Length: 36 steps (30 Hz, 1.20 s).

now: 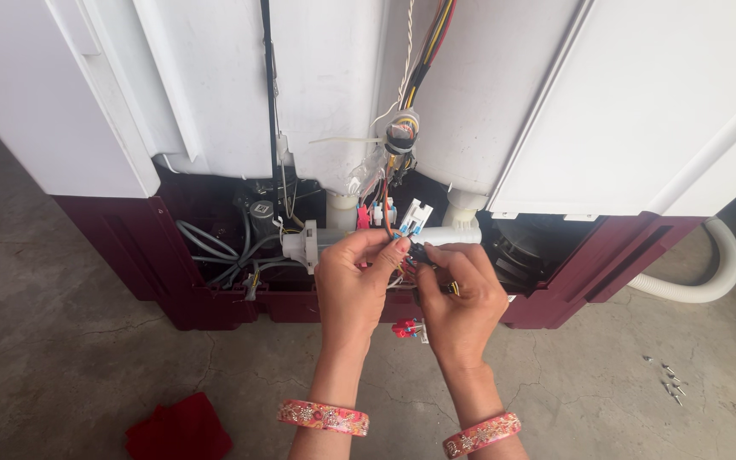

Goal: The person manipulates a bundle of wires and plastic connectors at the back of a washing machine. They repeatedly disconnect and reconnect pink and white connectors, organizing the wires by hand.

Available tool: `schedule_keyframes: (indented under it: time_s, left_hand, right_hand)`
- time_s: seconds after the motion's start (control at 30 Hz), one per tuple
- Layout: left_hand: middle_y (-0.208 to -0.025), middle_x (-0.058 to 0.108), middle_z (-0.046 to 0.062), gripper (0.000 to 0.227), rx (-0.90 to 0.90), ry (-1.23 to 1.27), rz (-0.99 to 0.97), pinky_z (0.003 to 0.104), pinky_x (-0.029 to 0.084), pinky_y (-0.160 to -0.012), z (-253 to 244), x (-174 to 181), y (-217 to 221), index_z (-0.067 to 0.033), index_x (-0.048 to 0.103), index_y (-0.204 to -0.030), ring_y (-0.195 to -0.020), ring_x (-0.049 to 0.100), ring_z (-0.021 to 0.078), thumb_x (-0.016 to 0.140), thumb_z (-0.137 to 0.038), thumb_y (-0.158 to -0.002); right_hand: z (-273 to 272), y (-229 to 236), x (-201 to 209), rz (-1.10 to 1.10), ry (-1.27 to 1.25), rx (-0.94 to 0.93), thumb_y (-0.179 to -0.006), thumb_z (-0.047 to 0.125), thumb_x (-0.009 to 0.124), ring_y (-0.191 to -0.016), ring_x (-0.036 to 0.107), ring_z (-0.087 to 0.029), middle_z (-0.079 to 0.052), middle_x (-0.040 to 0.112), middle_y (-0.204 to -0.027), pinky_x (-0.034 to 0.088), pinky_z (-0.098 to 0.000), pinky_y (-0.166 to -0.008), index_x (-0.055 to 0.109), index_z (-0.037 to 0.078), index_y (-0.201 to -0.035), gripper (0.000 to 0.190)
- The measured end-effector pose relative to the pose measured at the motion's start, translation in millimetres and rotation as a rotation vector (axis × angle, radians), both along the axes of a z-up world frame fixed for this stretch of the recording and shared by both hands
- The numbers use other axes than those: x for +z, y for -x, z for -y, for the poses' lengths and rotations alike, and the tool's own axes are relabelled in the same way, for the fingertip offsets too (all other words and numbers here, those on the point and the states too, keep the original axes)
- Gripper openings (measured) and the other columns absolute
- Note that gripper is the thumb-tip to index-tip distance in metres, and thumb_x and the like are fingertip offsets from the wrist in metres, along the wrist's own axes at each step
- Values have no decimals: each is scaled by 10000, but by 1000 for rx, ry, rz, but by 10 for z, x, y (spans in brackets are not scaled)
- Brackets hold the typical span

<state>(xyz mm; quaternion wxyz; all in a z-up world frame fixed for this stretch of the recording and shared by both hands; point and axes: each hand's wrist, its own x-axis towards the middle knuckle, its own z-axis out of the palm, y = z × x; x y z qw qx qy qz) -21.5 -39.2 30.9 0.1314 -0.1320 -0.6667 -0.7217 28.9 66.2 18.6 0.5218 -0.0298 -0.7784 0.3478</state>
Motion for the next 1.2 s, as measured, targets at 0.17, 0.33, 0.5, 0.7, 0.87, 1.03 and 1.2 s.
schedule_keyframes:
  time_s: [0.17,0.33,0.5,0.7,0.87,1.03,1.2]
  left_hand:
    - [-769,792,46,268,-69,61,69,278,539,-614,58,38,55,-32,807,-951,-684,679,90,819,-267,-822]
    - [-763,789,62,267,-71,118,76,290,542,-610,44,111,45,-30,810,-945,-688,706,102,815,-263,-814]
    - [-774,792,63,247,-86,119,50,288,540,-612,70,183,48,-28,802,-954,-695,716,105,800,-243,-832]
    - [-782,794,76,214,-121,92,98,293,541,-610,77,209,73,-14,789,-938,-689,709,104,784,-209,-847]
    - [-905,799,66,223,-196,-50,107,266,546,-753,86,87,101,-10,783,-1006,-807,708,92,769,-181,-864]
    - [-965,784,51,264,-279,-259,142,266,535,-803,88,-68,143,2,769,-1067,-882,691,88,752,-187,-883]
    - [-916,784,41,311,-219,-204,70,244,527,-758,22,-95,127,12,782,-1060,-840,678,71,715,-266,-939]
  right_hand:
    - [-40,18,-24,-3,-30,20,-809,-12,768,-683,691,-105,-42,705,-909,538,-256,-637,752,23,-966,161]
    - [-68,57,-3,-13,-26,27,-811,-39,755,-673,674,-110,-44,700,-900,528,-260,-624,746,6,-955,151]
    - [-34,84,31,-15,-45,47,-798,-39,769,-656,661,-110,-51,684,-876,514,-262,-608,737,-3,-942,153]
    - [-6,104,69,2,-15,68,-808,-29,776,-657,672,-99,-45,676,-867,518,-249,-600,735,-1,-949,150]
    - [-51,129,-18,210,325,126,-800,24,816,-601,625,-77,-92,726,-778,467,-233,-542,745,6,-993,206]
    - [-239,154,-265,288,661,558,-856,70,780,-663,631,-43,-66,757,-807,489,-192,-580,735,5,-1171,325]
    - [-272,178,-368,223,564,619,-925,131,756,-684,560,-29,17,644,-821,465,-185,-586,747,-5,-1229,333]
